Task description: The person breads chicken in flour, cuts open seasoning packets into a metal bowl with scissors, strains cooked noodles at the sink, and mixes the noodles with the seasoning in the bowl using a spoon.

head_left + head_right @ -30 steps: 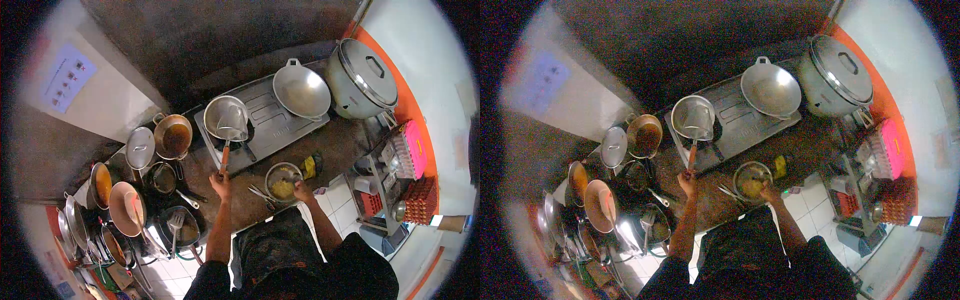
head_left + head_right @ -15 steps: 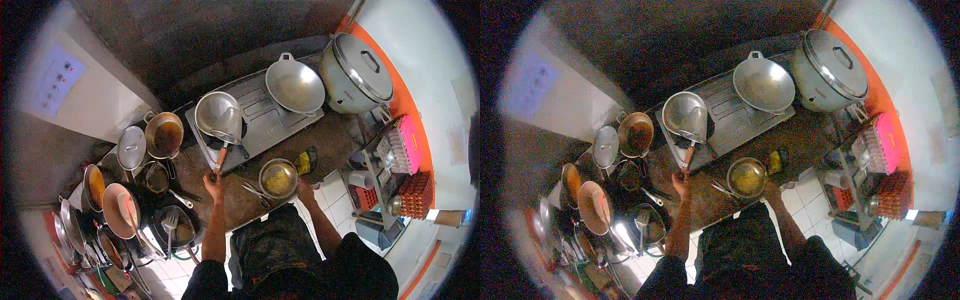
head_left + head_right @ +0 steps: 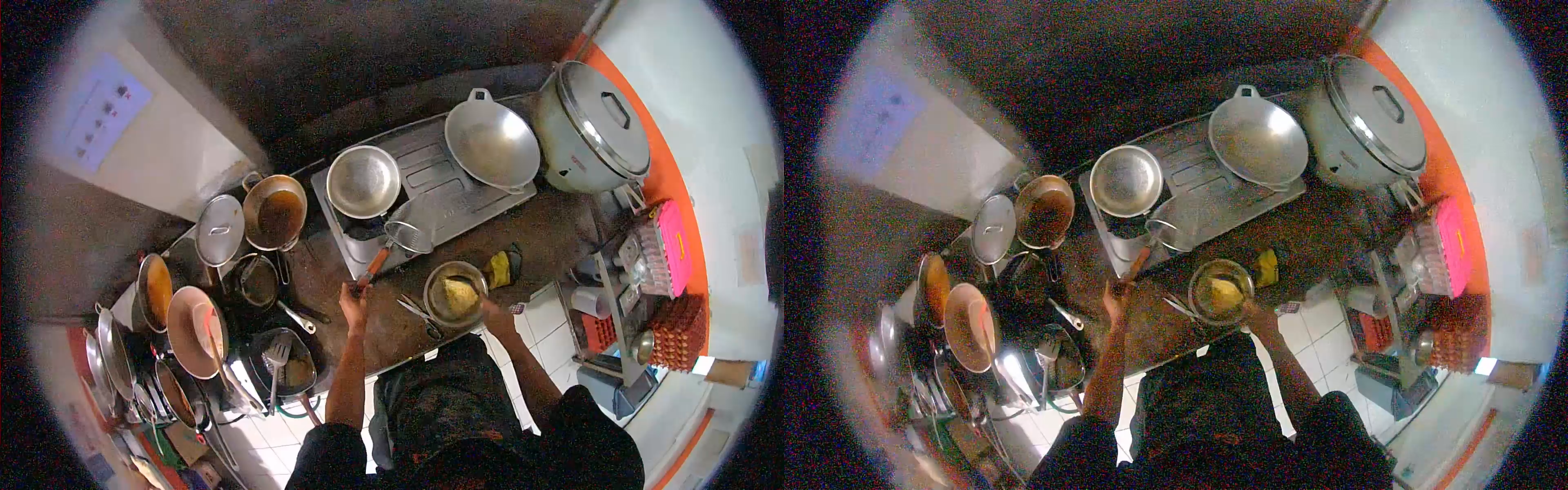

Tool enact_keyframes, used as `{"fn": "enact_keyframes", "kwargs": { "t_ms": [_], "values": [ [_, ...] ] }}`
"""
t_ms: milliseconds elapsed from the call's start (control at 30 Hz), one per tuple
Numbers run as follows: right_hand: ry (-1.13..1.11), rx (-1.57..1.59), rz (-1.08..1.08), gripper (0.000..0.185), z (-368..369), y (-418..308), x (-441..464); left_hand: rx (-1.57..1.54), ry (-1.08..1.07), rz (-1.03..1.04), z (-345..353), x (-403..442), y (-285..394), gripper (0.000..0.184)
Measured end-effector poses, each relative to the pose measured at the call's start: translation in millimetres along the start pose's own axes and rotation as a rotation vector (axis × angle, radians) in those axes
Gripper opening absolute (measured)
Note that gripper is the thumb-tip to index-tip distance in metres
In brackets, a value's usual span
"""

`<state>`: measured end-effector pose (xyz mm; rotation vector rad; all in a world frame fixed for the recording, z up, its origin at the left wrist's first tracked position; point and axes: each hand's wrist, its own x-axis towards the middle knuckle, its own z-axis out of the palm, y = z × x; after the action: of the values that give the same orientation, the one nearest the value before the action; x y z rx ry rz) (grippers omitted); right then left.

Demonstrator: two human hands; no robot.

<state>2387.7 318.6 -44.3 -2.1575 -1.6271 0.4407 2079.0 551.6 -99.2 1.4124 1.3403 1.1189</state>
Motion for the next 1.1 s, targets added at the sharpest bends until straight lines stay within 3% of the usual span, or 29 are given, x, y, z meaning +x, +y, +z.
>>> {"fn": "enact_keyframes", "kwargs": {
  "t_ms": [100, 167, 233, 300, 367, 400, 433, 600, 700, 733, 833, 900, 967, 1033, 1067, 1100],
  "values": [
    [0.029, -0.011, 0.074, 0.039, 12.6, 3.0, 10.1, 0.109, -0.096, 0.029, -24.5, -25.5, 46.4, 0.019],
    [-0.101, -0.247, 0.218, 0.04, 17.8, -7.8, 19.1, -0.031, -0.037, -0.141, -43.2, -52.9, 62.3, 0.019],
    [-0.21, -0.287, 0.229, 0.041, 181.0, 134.9, -30.2, -0.302, -0.088, -0.47, -74.1, -87.1, 68.7, 0.022],
    [-0.158, 0.692, 0.534, 0.045, 14.0, -19.1, 18.6, -0.133, -0.004, -0.416, -118.3, -149.6, 11.7, 0.024],
    [0.129, 0.494, -0.034, 0.046, 97.1, 82.5, -15.4, -0.096, 0.062, -0.374, -130.9, -181.3, 19.5, 0.025],
    [-0.172, -0.033, 0.216, 0.044, 44.1, 43.0, 1.4, -0.05, 0.087, -0.427, -135.6, -190.2, 31.2, 0.025],
    [-0.322, -0.156, 0.309, 0.041, 55.6, 61.5, -1.8, -0.011, 0.096, -0.479, -137.6, -195.1, 44.3, 0.025],
    [-0.164, 0.0, 0.332, 0.043, 25.5, 41.0, 0.7, -0.19, 0.277, -0.492, -116.4, -206.2, 40.9, 0.019],
    [-0.158, 0.014, 0.273, 0.047, 50.7, 90.1, -3.2, -0.346, 0.374, -0.555, -99.3, -199.7, 32.2, 0.02],
    [-0.14, 0.718, 0.349, 0.046, 51.8, 85.5, -8.4, -0.387, 0.377, -0.469, -95.4, -197.7, 22.8, 0.021],
    [0.029, 0.547, 0.212, 0.043, 79.9, 116.8, -15.7, -0.051, 0.468, -0.443, -87.3, -185.5, 10.2, 0.024],
    [0.146, 0.388, 0.048, 0.039, 94.5, 138.9, -17.2, -0.477, 0.561, -0.464, -76.7, -168.5, 4.7, 0.025],
    [-0.074, -0.133, 0.12, 0.037, 32.2, 57.2, 1.2, -0.287, 0.616, -0.392, -72.1, -156.6, -6.1, 0.025],
    [-0.16, -0.129, 0.194, 0.037, 22.1, 41.8, 8.2, -0.284, 0.482, -0.308, -62.6, -149.2, -4.4, 0.025],
    [-0.236, -0.123, 0.26, 0.037, 15.7, 38.3, 11.4, 0.079, 0.508, -0.199, -56.0, -147.6, -11.4, 0.027],
    [-0.226, -0.129, 0.267, 0.037, 7.6, 26.7, 15.1, 0.068, 0.499, -0.196, -45.0, -148.2, -12.4, 0.027]
  ]
}}
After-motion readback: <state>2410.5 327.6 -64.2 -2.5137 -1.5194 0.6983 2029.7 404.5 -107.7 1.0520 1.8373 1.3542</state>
